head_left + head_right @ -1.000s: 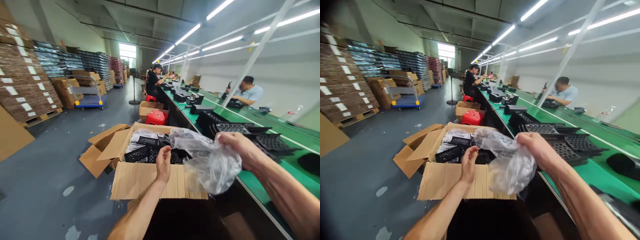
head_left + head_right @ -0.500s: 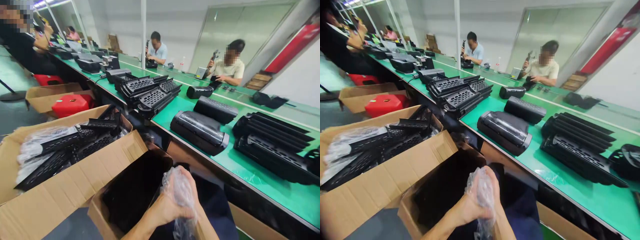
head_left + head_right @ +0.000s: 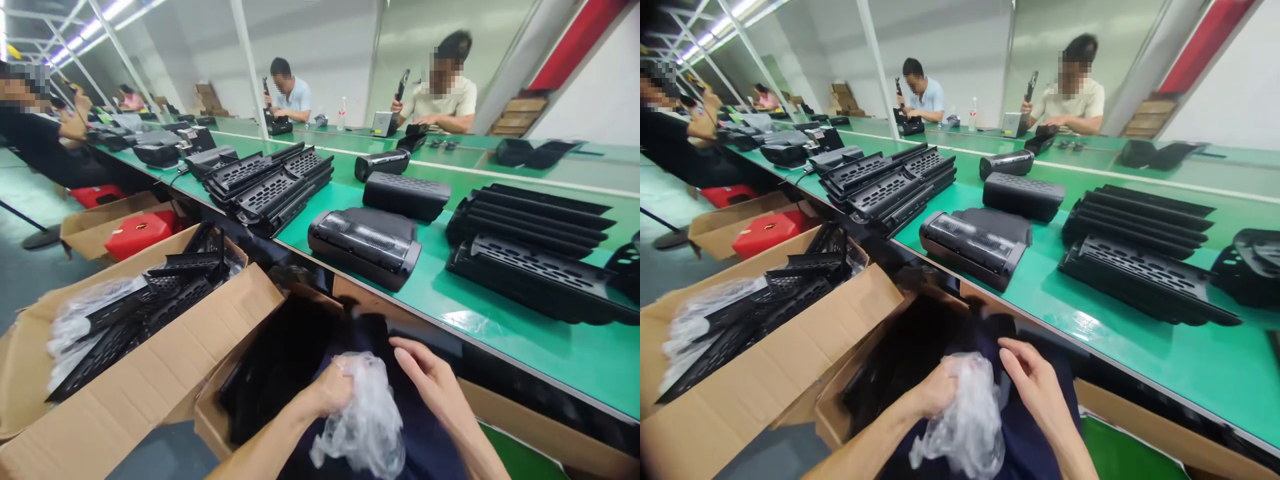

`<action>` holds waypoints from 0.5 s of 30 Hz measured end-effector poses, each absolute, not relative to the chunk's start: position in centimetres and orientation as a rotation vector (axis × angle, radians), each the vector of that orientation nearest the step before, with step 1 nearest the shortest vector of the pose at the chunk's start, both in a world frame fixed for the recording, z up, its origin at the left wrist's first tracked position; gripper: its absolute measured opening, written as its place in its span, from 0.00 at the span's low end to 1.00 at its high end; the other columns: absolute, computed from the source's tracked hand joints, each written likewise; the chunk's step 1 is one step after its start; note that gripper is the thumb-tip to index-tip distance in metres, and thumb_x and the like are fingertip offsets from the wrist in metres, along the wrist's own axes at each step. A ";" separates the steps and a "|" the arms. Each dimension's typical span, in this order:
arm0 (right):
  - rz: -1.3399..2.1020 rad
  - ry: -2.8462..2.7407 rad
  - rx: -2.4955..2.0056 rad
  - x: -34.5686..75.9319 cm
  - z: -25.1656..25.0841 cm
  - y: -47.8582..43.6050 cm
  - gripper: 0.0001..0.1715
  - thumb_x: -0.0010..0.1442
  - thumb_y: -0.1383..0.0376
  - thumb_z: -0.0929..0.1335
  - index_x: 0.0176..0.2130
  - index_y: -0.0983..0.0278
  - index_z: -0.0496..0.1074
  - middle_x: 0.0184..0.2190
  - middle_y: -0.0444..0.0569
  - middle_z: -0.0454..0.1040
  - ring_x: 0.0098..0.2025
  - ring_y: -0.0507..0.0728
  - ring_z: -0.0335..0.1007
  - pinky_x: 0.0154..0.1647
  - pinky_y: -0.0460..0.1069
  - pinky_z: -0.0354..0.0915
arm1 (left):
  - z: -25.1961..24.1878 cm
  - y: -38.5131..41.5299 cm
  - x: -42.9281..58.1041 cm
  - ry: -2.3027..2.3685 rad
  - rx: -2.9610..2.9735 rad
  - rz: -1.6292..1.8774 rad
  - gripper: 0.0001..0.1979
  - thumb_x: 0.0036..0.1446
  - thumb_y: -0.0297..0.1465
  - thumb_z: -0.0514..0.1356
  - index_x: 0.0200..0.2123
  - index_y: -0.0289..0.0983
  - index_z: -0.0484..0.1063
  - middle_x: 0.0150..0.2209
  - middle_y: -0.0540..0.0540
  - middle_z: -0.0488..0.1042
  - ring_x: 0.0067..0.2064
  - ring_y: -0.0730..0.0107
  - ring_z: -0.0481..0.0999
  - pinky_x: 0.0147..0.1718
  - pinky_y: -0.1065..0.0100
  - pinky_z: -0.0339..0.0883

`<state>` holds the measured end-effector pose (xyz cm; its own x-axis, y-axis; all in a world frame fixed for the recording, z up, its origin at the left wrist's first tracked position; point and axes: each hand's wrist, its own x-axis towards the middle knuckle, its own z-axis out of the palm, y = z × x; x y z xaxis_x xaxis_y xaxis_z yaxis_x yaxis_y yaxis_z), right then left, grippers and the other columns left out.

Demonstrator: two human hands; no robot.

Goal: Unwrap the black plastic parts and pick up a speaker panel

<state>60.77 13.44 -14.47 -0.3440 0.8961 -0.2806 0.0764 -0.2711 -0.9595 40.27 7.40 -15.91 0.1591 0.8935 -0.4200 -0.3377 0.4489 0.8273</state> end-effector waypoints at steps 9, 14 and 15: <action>1.952 -1.594 -1.003 58.4 -15.9 10.5 0.28 0.67 0.44 0.72 0.50 0.64 0.83 0.42 0.54 0.81 0.45 0.66 0.78 0.47 0.55 0.72 | -17.6 9.4 38.2 1.103 0.807 0.457 0.09 0.30 0.19 0.69 0.14 0.36 0.74 0.16 0.54 0.70 0.22 0.74 0.62 0.23 0.68 0.53; 1.520 -1.622 -1.228 59.3 -18.2 8.1 0.29 0.71 0.47 0.68 0.62 0.59 0.77 0.49 0.55 0.75 0.49 0.65 0.73 0.51 0.56 0.68 | -19.0 10.8 40.8 1.221 0.525 0.709 0.06 0.39 0.26 0.71 0.24 0.34 0.78 0.20 0.53 0.71 0.23 0.73 0.67 0.25 0.69 0.59; 1.448 -1.650 -1.227 59.3 -19.0 7.7 0.33 0.67 0.49 0.70 0.66 0.57 0.74 0.53 0.55 0.72 0.51 0.66 0.72 0.50 0.56 0.69 | -19.4 11.2 41.7 1.233 0.442 0.787 0.07 0.41 0.28 0.70 0.27 0.34 0.77 0.21 0.53 0.71 0.24 0.72 0.68 0.27 0.69 0.61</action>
<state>59.31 7.66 -18.97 -0.3793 0.9170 -0.1235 0.2416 -0.0307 -0.9699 41.67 11.16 -19.43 0.1233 0.7380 -0.6634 -0.2911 0.6660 0.6868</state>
